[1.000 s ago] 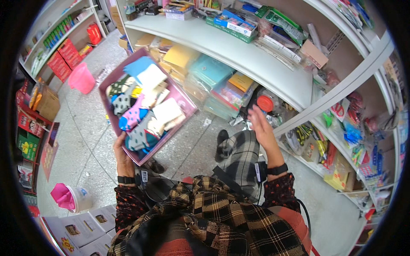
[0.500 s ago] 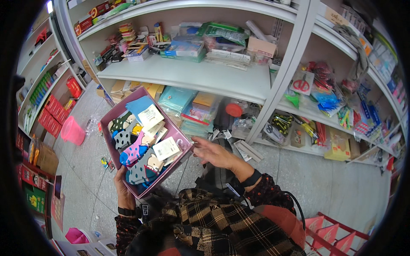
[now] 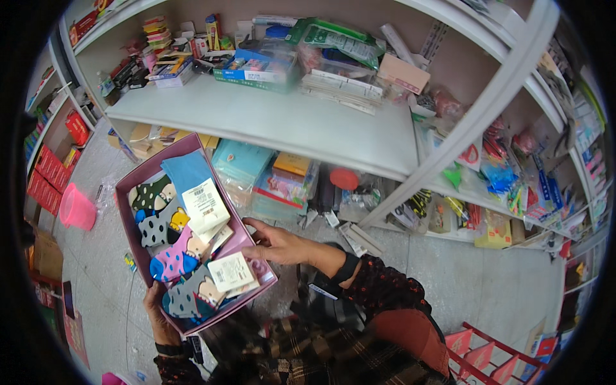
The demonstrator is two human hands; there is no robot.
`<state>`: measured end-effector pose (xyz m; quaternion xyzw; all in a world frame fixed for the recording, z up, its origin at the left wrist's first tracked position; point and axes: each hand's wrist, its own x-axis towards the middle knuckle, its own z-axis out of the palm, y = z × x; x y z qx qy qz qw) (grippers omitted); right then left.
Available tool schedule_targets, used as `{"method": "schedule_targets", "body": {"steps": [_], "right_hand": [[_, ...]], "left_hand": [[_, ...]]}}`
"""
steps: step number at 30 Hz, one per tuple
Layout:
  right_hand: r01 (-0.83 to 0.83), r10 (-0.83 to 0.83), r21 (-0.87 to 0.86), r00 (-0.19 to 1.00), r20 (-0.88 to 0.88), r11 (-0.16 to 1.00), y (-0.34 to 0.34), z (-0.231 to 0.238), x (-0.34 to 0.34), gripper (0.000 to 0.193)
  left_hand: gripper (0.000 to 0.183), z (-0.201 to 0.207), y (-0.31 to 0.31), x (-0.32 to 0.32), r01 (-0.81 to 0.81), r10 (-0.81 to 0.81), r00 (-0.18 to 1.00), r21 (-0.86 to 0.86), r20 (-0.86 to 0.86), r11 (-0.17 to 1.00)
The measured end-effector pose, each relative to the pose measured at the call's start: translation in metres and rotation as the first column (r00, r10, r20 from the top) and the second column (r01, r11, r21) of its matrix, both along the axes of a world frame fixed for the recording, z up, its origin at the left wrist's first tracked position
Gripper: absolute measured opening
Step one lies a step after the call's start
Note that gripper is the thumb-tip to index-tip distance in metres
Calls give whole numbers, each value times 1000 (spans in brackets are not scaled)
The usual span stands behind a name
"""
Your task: The person organizes items on store shelves, moving boxes and plastic-wrapped goods, then picks up a pink box containing socks and other small items, places them back, and walks to a counter area where they handle a phone and a bag.
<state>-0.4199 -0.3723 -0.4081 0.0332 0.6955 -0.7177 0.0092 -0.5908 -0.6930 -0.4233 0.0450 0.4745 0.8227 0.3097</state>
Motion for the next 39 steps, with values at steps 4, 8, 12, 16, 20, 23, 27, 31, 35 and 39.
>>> {"method": "schedule_targets", "body": {"steps": [4, 8, 12, 16, 20, 23, 27, 31, 35, 39], "right_hand": [[30, -19, 80, 991, -130, 996, 29, -15, -27, 86], [8, 12, 220, 996, -91, 975, 31, -23, -30, 93], [53, -73, 154, 989, 128, 987, 19, -3, -31, 97], [180, -230, 169, 906, 356, 969, 8, 41, 4, 79], [371, -414, 216, 884, 218, 903, -9, 84, 93, 57], [462, -568, 382, 788, 236, 800, -29, 120, 157, 56], [725, -780, 287, 597, 189, 625, -85, 177, 219, 55], [957, -943, 67, 263, 203, 282, -149, 224, 271, 51], [988, -951, -96, -84, 296, -118, -191, 257, 315, 44], [893, -868, -137, -365, 336, -428, -206, 287, 361, 37]], "left_hand": [[61, -16, 16, -31, 34, -42, 997, -127, -60, 991], [68, -26, 2, -23, 90, -106, 990, -170, -90, 981], [50, 1, -7, -24, -2, 36, 993, -299, 110, 954], [60, 57, 19, -38, 320, -230, 933, -349, 276, 881], [49, 111, 65, -8, 535, -467, 841, -289, 274, 794], [59, 133, 113, 10, 732, -693, 680, -159, 240, 663], [52, 180, 164, 29, 894, -852, 446, -192, 273, 406], [59, 228, 221, 78, 965, -977, 127, -248, 172, 82], [66, 280, 286, 148, 910, -968, -225, -332, 112, -250], [79, 322, 338, 221, 853, -902, -431, -338, -30, -397]]}}
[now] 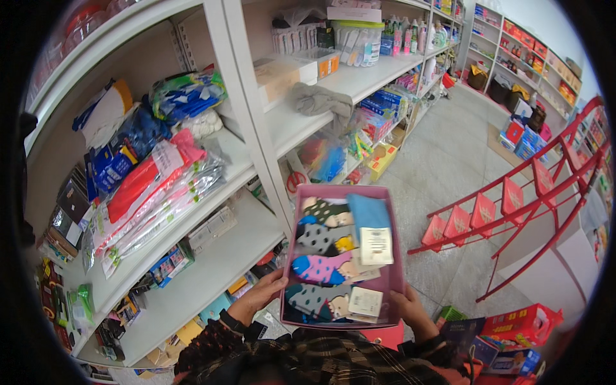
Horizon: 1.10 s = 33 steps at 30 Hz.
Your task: The person organizes items on store shelves, moving boxes and plastic-wrapped goods, then picks up a pink box containing socks and other small items, places them back, and walks to a counter area where they handle a phone and a bag.
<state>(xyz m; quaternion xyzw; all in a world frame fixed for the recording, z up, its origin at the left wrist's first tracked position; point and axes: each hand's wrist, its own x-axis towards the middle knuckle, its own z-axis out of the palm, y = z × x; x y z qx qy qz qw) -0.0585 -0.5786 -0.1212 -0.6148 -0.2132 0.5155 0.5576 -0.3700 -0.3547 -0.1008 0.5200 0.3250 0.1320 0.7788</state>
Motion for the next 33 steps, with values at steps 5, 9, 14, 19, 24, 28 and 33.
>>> {"method": "schedule_targets", "body": {"steps": [5, 9, 14, 19, 24, 28, 33], "right_hand": [[240, -254, 203, 966, 50, 949, 33, 53, 72, 33], [260, -301, 283, 947, 113, 923, 108, 110, 131, 37], [112, -92, 537, 994, -64, 836, 251, 170, 165, 41], [111, 20, 549, 974, -226, 828, 424, 192, 138, 27], [149, -44, 439, 969, -241, 886, 570, 204, 70, 38], [9, 78, 457, 982, -171, 890, 605, 210, 18, 57], [-374, 342, 381, 927, 151, 845, 602, 220, 27, 66]], "left_hand": [[71, 52, 62, 66, 104, -108, 980, 32, 166, 994], [59, 85, 95, 62, -66, 34, 969, 125, 244, 990], [55, 110, 105, 13, -279, 230, 946, 214, 227, 936], [53, 118, 102, -37, -498, 417, 858, 290, 299, 817], [51, 111, 89, -92, -688, 580, 723, 313, 375, 655], [55, 95, 68, -131, -818, 729, 574, 309, 373, 485], [46, 82, 45, -153, -874, 824, 446, 370, 350, 316]]}}
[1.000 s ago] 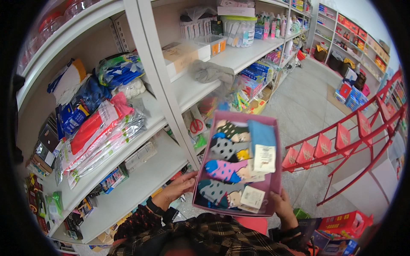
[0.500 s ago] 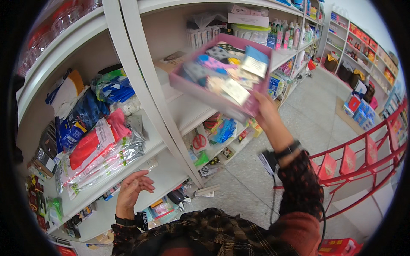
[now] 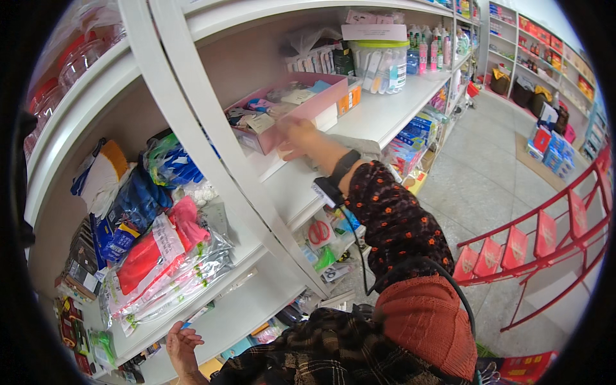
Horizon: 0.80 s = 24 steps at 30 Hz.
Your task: The person organizes items on store shelves, moving boxes and plastic-wrapped goods, then picks up a pink box containing socks and other small items, places them back, and walks to a counter area where they handle a phone and a bag.
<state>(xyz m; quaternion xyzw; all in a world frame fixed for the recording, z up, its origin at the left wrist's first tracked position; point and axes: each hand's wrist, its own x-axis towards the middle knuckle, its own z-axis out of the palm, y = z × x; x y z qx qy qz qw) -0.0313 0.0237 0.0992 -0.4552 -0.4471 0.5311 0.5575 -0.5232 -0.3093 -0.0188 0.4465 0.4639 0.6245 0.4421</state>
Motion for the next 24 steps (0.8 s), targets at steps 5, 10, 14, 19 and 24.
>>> {"method": "schedule_targets", "body": {"steps": [5, 10, 14, 19, 24], "right_hand": [[4, 49, -103, 862, 505, 995, 6, 3, 93, 78], [-169, -645, 727, 360, 674, 666, 21, 3, 146, 84], [-441, -658, 701, 276, 700, 560, 50, 10, 153, 78], [-506, -617, 616, 192, 763, 604, 74, 13, 149, 71], [-476, -718, 683, 141, 681, 554, 67, 4, 134, 71]], "left_hand": [[42, -2, 4, 40, -166, 161, 984, -58, -78, 984], [34, 47, 49, 117, -369, 369, 899, 46, -237, 928], [37, 126, 119, 162, -289, 519, 460, 430, -721, 855], [72, 189, 240, 197, 161, 622, -265, 602, -737, 782], [75, 187, 319, 220, 243, 366, -614, 273, -699, 931]]}}
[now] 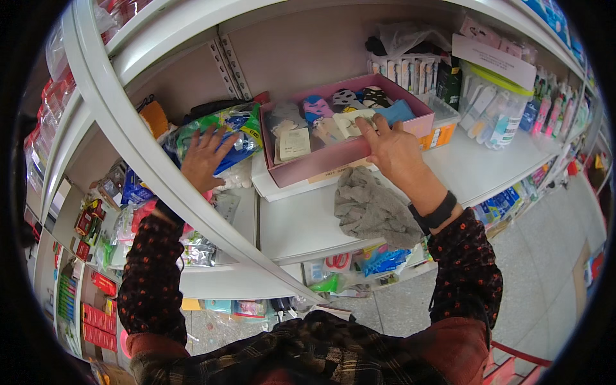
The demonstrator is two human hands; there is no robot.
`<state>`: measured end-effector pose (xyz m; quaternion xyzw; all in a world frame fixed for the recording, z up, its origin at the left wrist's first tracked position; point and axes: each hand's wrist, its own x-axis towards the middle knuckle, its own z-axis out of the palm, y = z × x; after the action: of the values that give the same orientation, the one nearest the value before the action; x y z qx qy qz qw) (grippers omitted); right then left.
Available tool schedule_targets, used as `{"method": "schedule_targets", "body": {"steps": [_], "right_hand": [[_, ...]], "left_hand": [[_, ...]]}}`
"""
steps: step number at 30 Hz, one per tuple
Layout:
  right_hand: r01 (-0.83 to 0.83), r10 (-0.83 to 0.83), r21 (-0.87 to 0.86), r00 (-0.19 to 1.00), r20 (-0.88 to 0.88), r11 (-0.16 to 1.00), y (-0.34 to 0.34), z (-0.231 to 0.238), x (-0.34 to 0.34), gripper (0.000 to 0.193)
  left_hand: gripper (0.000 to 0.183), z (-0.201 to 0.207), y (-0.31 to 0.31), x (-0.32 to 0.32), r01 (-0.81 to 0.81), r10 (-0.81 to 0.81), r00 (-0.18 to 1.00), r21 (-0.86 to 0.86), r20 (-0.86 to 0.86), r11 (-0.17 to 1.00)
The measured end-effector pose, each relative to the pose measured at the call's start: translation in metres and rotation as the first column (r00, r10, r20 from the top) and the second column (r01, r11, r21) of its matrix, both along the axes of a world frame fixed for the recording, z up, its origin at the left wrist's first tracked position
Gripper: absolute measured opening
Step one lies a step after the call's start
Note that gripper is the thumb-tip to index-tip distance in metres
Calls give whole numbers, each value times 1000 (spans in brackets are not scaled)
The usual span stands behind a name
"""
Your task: The person organizes items on store shelves, moving boxes and plastic-wrapped goods, then picks up a pink box containing socks and other small items, places them back, and walks to a counter area where they handle a phone and a bag.
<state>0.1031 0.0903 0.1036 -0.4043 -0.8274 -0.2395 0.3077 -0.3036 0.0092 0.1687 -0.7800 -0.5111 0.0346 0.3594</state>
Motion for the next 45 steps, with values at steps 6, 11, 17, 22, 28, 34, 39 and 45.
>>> {"method": "schedule_targets", "body": {"steps": [6, 11, 17, 22, 28, 34, 39, 45], "right_hand": [[-53, 53, 85, 999, 4, 995, -7, -4, -4, 59], [-165, 166, 29, 986, -17, 986, 7, -1, -41, 54], [-191, 190, -14, 981, -47, 982, 29, 5, -70, 52], [-246, 237, -62, 964, -121, 967, 20, 4, -59, 55], [-234, 168, -177, 931, -323, 956, -48, -14, 2, 63], [-149, 89, -366, 980, -176, 919, -76, -80, 9, 62], [-138, 76, -263, 970, -231, 955, -30, -113, 90, 47], [593, -630, -296, 775, -40, 749, 30, -98, 261, 46]], "left_hand": [[51, -41, 61, -54, -297, 312, 906, -93, 286, 950], [50, -6, 26, -147, -416, 356, 789, 10, 501, 909], [50, 9, -5, -124, -206, 99, 849, 152, 520, 967], [50, -12, 26, -71, -44, 2, 879, 78, 477, 996], [70, -6, -4, -62, 92, 40, 872, -243, 488, 966], [43, -17, -53, -97, 106, -212, 823, 224, 527, 969], [32, -32, -143, -142, -136, -174, 835, 501, 522, 855], [29, -98, -324, -146, -681, 117, 436, 242, 892, 691]]}}
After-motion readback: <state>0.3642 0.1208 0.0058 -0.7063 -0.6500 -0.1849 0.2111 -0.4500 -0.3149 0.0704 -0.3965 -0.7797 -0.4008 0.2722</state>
